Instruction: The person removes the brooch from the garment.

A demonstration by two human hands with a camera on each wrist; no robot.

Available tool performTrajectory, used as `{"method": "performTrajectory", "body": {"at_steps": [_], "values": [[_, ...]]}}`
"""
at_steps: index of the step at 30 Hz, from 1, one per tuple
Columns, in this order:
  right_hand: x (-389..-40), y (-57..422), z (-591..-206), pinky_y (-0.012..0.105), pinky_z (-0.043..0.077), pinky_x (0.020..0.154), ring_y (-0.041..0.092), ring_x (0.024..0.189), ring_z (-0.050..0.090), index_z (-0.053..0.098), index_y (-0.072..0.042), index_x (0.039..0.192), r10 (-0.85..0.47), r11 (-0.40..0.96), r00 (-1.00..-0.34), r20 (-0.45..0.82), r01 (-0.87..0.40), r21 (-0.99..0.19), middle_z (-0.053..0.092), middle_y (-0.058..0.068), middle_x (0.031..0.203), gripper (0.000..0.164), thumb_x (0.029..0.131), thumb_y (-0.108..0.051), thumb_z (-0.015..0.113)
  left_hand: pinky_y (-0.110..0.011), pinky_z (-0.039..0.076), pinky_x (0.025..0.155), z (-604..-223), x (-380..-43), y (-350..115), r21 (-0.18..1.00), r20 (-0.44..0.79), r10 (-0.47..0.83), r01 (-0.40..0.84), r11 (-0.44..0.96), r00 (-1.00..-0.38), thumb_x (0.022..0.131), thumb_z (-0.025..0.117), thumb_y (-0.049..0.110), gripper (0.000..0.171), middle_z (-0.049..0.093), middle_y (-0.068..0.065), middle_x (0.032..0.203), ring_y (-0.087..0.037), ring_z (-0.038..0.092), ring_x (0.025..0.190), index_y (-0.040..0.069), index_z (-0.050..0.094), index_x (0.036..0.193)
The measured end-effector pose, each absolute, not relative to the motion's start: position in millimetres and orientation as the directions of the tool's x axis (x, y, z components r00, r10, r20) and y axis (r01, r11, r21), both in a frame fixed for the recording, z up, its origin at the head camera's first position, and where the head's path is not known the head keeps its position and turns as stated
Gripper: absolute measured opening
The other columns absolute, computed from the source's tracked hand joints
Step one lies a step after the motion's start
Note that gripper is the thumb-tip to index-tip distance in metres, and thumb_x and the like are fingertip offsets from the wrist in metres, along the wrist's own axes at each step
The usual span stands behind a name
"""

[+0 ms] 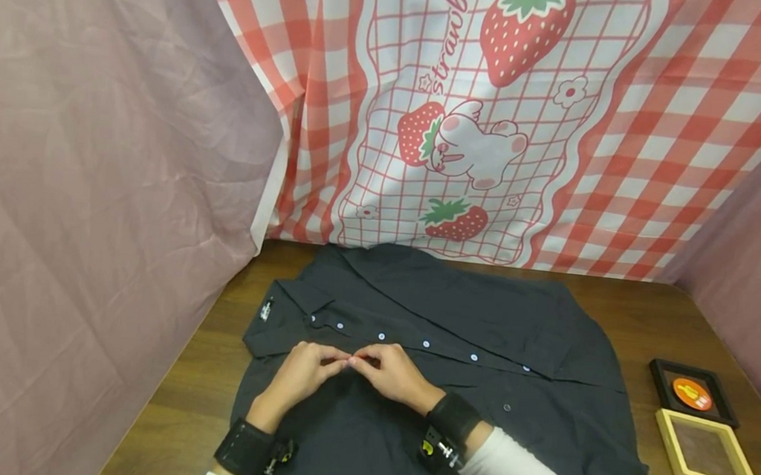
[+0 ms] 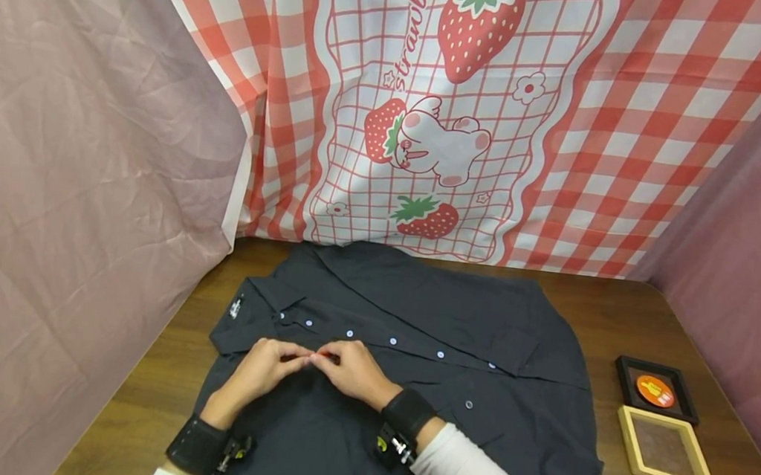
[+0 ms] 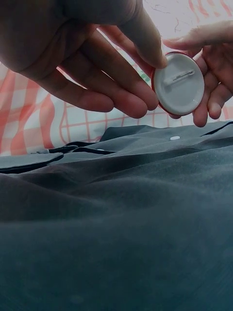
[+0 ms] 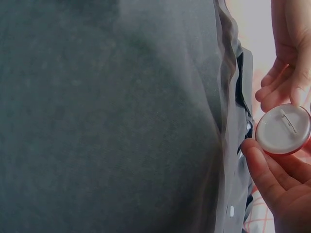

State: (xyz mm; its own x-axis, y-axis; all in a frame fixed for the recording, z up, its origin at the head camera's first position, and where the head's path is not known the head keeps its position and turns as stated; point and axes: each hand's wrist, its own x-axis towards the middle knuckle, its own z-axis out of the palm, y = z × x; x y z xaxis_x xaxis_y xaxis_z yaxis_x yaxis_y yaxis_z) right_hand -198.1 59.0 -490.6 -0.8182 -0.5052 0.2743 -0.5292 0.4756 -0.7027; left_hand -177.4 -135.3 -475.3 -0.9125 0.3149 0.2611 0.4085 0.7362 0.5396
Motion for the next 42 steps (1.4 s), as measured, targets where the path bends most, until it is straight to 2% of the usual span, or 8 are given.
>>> {"method": "performTrajectory", "body": {"at_steps": [11, 21, 25, 32, 35, 38, 42], "values": [[-197.1, 61.9, -490.5, 0.015, 0.048, 0.063, -0.004, 0.068, 0.055, 0.075, -0.012, 0.089, -0.521, 0.466, -0.819, 0.239, -0.507, -0.725, 0.073, -0.003, 0.081, 0.014, 0.09, -0.025, 0.069, -0.02, 0.049, 0.064, -477.9, -176.3, -133.5, 0.53, 0.236, 0.326, 0.402, 0.746, -0.915, 0.084, 0.075, 0.022, 0.007, 0.076, 0.007, 0.084, -0.006, 0.066, 0.074, 0.017, 0.079, 0.087], [-196.8, 63.5, -490.7, 0.016, 0.049, 0.06, -0.004, 0.067, 0.056, 0.074, -0.012, 0.088, -0.552, 0.442, -0.816, 0.169, -0.459, -0.771, 0.073, -0.001, 0.082, 0.013, 0.086, -0.026, 0.073, -0.023, 0.05, 0.067, -479.0, -174.9, -134.0, 0.533, 0.217, 0.349, 0.41, 0.74, -0.912, 0.081, 0.078, 0.022, 0.006, 0.076, 0.008, 0.085, -0.009, 0.067, 0.077, 0.02, 0.079, 0.086], [-197.3, 64.6, -490.9, 0.016, 0.048, 0.06, -0.004, 0.067, 0.056, 0.073, -0.01, 0.09, -0.565, 0.442, -0.812, 0.143, -0.445, -0.779, 0.072, 0.001, 0.082, 0.015, 0.086, -0.024, 0.074, -0.024, 0.052, 0.07, -478.4, -175.2, -134.2, 0.548, 0.19, 0.367, 0.408, 0.73, -0.911, 0.082, 0.077, 0.021, 0.008, 0.076, 0.007, 0.088, -0.009, 0.069, 0.081, 0.019, 0.078, 0.089], [-197.4, 65.3, -488.3, 0.016, 0.049, 0.067, -0.002, 0.073, 0.057, 0.071, -0.01, 0.093, -0.564, 0.446, -0.81, 0.161, -0.462, -0.766, 0.072, 0.002, 0.087, 0.014, 0.082, -0.017, 0.076, -0.03, 0.056, 0.077, -476.5, -177.3, -133.0, 0.566, 0.2, 0.383, 0.426, 0.706, -0.902, 0.083, 0.076, 0.02, 0.02, 0.077, 0.0, 0.095, -0.013, 0.072, 0.089, 0.013, 0.076, 0.101], [-197.1, 65.2, -487.7, 0.016, 0.048, 0.069, -0.002, 0.074, 0.056, 0.073, -0.01, 0.09, -0.576, 0.441, -0.798, 0.177, -0.485, -0.755, 0.073, 0.001, 0.086, 0.009, 0.083, -0.014, 0.075, -0.027, 0.055, 0.072, -475.9, -177.8, -132.4, 0.556, 0.219, 0.383, 0.438, 0.707, -0.897, 0.083, 0.076, 0.022, 0.014, 0.077, 0.003, 0.09, -0.01, 0.071, 0.083, 0.013, 0.078, 0.094], [-197.0, 64.6, -487.1, 0.016, 0.049, 0.063, -0.004, 0.068, 0.057, 0.074, -0.007, 0.088, -0.584, 0.432, -0.792, 0.178, -0.489, -0.758, 0.073, 0.003, 0.081, 0.005, 0.086, -0.01, 0.071, -0.021, 0.051, 0.065, -475.6, -177.5, -131.9, 0.547, 0.224, 0.375, 0.434, 0.715, -0.9, 0.083, 0.076, 0.024, 0.011, 0.075, 0.007, 0.083, -0.006, 0.066, 0.074, 0.014, 0.078, 0.085], [-197.4, 64.5, -487.3, 0.016, 0.048, 0.059, -0.004, 0.063, 0.054, 0.074, -0.005, 0.086, -0.571, 0.462, -0.802, 0.176, -0.491, -0.739, 0.072, 0.001, 0.076, 0.006, 0.086, -0.009, 0.07, -0.019, 0.047, 0.061, -475.8, -177.9, -130.9, 0.55, 0.222, 0.362, 0.423, 0.72, -0.905, 0.084, 0.075, 0.024, 0.013, 0.074, 0.007, 0.08, -0.002, 0.061, 0.069, 0.012, 0.076, 0.082]]}}
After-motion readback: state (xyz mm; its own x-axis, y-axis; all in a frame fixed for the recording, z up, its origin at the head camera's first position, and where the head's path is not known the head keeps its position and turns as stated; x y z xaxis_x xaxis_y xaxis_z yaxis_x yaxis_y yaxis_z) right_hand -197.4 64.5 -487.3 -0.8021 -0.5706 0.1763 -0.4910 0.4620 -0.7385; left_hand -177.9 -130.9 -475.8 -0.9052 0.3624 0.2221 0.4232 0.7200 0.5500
